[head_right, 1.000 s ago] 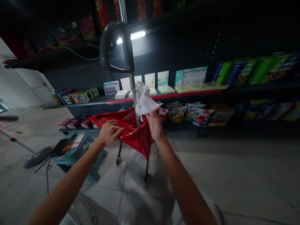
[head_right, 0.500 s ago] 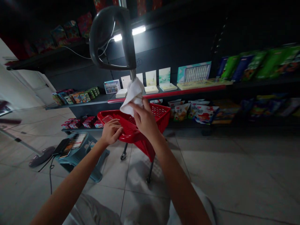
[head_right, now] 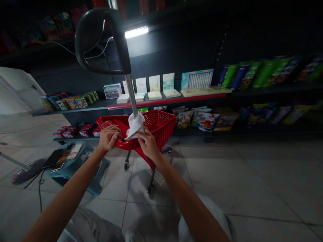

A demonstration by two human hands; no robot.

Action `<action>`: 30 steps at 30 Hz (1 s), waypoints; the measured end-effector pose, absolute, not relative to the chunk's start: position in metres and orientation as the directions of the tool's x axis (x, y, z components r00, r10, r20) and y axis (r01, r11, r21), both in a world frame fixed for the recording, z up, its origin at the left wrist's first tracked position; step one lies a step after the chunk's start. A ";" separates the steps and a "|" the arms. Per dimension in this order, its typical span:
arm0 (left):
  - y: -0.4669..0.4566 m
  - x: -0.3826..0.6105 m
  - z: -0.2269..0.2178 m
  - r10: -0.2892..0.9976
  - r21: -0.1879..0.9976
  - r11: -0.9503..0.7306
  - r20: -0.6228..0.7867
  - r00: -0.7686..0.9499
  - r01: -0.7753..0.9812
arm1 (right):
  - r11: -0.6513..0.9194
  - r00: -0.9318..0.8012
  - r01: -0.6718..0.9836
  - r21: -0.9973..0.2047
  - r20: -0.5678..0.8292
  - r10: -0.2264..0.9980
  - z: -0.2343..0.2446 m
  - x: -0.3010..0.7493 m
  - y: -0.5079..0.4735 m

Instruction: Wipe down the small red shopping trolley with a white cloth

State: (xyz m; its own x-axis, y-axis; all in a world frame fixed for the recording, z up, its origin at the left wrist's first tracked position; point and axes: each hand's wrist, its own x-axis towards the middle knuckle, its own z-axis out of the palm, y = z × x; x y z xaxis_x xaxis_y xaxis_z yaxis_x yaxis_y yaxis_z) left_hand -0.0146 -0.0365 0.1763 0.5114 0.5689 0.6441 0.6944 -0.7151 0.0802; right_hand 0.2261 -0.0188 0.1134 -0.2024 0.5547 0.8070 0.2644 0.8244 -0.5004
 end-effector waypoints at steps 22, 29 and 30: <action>-0.040 -0.056 0.157 0.631 0.189 -0.586 0.716 0.298 0.788 | 0.946 -0.433 0.244 -0.212 0.849 0.302 0.093 0.212 -0.051; -0.035 -0.079 0.151 0.621 0.346 -0.480 0.783 0.034 0.806 | 0.900 -0.407 0.286 -0.328 0.809 0.424 0.083 0.225 -0.028; -0.037 -0.079 0.148 0.586 0.382 -0.442 0.808 -0.062 0.811 | 0.878 -0.379 0.309 -0.366 0.799 0.466 0.083 0.227 -0.025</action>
